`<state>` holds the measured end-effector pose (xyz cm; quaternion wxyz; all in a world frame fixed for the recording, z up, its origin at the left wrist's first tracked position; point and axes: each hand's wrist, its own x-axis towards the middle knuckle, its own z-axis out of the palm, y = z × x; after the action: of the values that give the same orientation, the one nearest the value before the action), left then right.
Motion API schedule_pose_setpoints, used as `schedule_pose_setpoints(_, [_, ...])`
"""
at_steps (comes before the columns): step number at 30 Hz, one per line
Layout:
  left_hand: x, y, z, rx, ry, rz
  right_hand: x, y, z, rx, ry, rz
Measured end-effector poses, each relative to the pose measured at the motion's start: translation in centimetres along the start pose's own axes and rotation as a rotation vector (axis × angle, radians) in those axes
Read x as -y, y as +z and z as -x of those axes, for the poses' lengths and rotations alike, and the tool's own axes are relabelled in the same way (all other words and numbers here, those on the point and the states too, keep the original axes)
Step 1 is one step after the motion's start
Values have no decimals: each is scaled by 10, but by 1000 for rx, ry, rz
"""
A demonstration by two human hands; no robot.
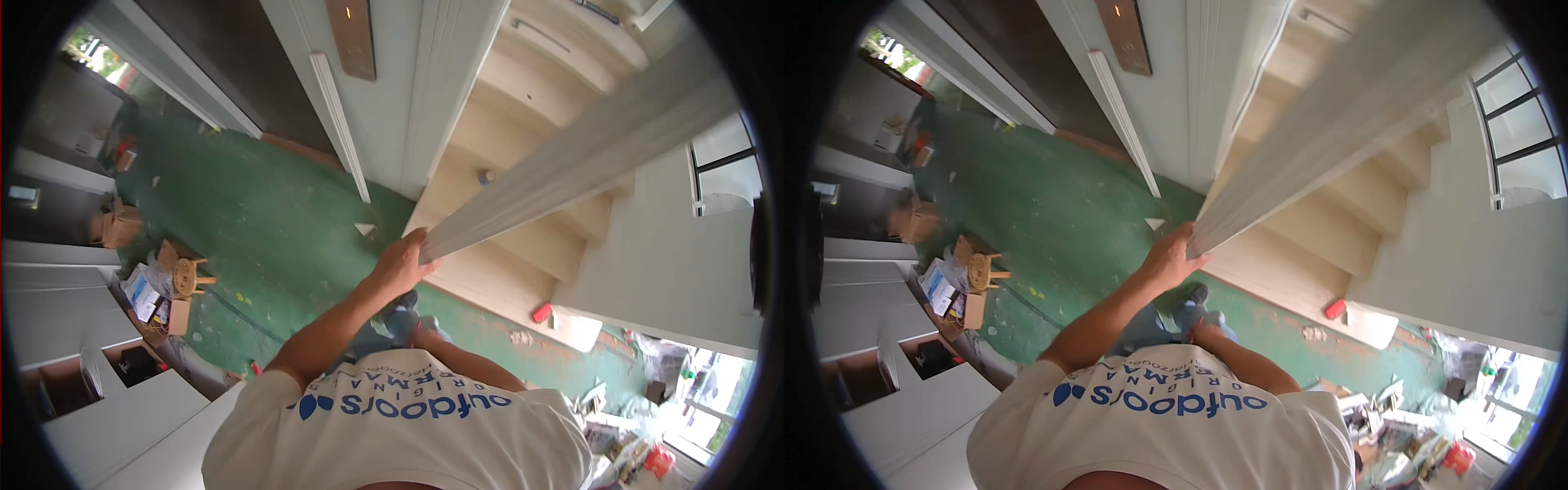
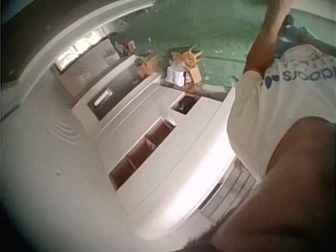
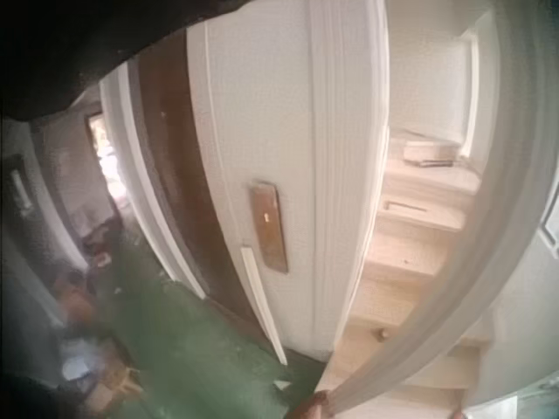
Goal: Measure and cut baseboard trim using a miter saw.
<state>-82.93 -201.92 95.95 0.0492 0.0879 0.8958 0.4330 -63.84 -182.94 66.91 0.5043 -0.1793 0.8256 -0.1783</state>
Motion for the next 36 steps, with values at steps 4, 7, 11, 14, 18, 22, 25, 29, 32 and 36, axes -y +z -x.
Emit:
schedule_pose_setpoints(4, [72, 52, -59, 109, 91, 41, 17, -16, 38, -175, 228, -309])
schedule_pose_setpoints(7, [115, 83, -87, 156, 152, 63, 40, -27, 77, -363, 220, -547])
schedule_pose_setpoints(11, [173, 127, -130, 428, 133, 46, 84, 12, 87, -568, 381, -700])
schedule_pose_setpoints(14, [213, 162, -150, 376, 240, 67, 100, -53, 51, -501, 632, -1373])
schedule_pose_setpoints(18, [292, 191, -185, 332, 242, 102, 11, -120, -51, -1095, 303, -840])
schedule_pose_setpoints(22, [362, 222, -199, 180, 276, 73, -96, -216, -124, -1251, -93, -658])
schedule_pose_setpoints(25, [387, 223, -213, 154, 313, 59, -116, -247, -177, -1642, -262, -452])
schedule_pose_setpoints(29, [422, 235, -229, 42, 404, 68, -98, -282, -194, -1480, -899, -1203])
schedule_pose_setpoints(32, [452, 252, -235, -9, 470, 108, -65, -280, -238, -1443, -1223, -1178])
schedule_pose_setpoints(36, [480, 256, -234, -24, 520, 114, -60, -263, -267, -1481, -1107, -597])
